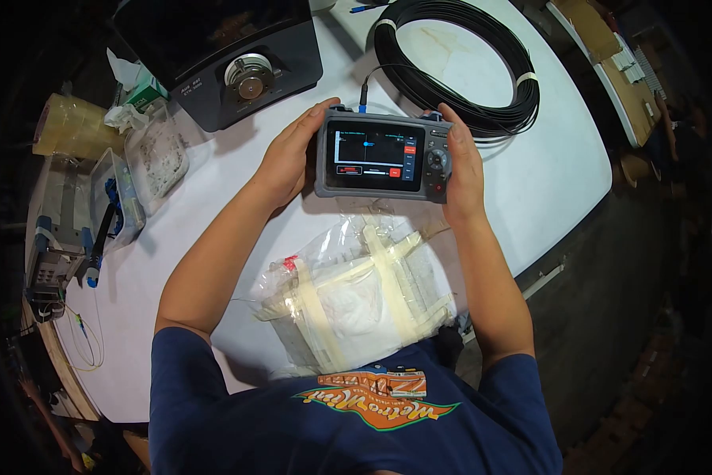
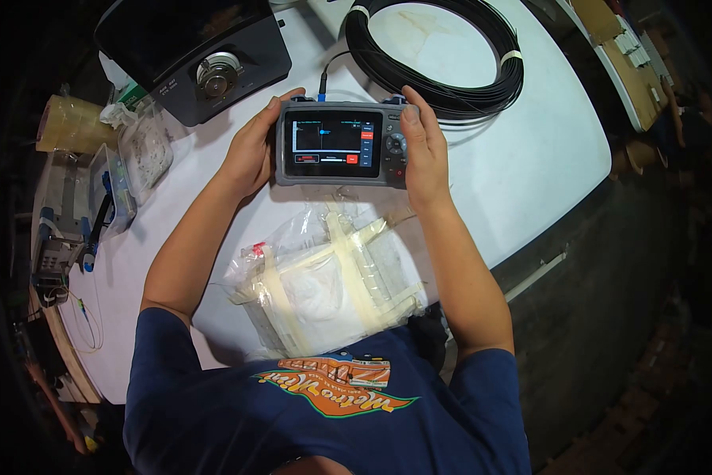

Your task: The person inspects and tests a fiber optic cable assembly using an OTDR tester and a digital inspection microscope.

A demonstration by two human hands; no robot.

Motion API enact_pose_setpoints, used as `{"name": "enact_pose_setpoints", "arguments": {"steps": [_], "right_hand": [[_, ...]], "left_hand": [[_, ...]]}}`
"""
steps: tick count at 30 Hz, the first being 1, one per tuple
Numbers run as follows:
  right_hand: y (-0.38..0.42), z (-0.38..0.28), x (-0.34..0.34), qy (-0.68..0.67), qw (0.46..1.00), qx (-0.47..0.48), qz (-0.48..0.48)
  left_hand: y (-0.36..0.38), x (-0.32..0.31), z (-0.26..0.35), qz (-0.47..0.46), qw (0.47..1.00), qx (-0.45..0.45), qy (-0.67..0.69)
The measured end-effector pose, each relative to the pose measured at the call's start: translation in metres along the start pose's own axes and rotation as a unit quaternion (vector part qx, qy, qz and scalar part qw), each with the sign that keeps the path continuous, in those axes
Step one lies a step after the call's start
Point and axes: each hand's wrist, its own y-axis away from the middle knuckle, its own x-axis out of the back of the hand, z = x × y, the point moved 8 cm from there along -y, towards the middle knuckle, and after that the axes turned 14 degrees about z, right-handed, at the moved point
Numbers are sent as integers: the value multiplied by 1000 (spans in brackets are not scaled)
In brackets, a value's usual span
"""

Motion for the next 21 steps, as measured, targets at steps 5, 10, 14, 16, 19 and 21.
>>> {"name": "enact_pose_setpoints", "arguments": {"steps": [5,10,14,16,19,21], "right_hand": [[6,-8,-1,37,999,17,4],[8,-9,-1,32,999,15,10],[9,-11,3,92,994,47,25],[9,-11,5,95,994,49,33],[9,-12,6,77,995,49,38],[9,-14,6,79,995,46,44]], "left_hand": [[5,7,20,66,955,-141,-253],[10,16,28,83,930,-200,-298],[12,14,34,98,896,-274,-337],[16,12,41,101,883,-285,-359],[16,10,43,101,864,-318,-376],[16,11,43,98,858,-339,-372]]}}
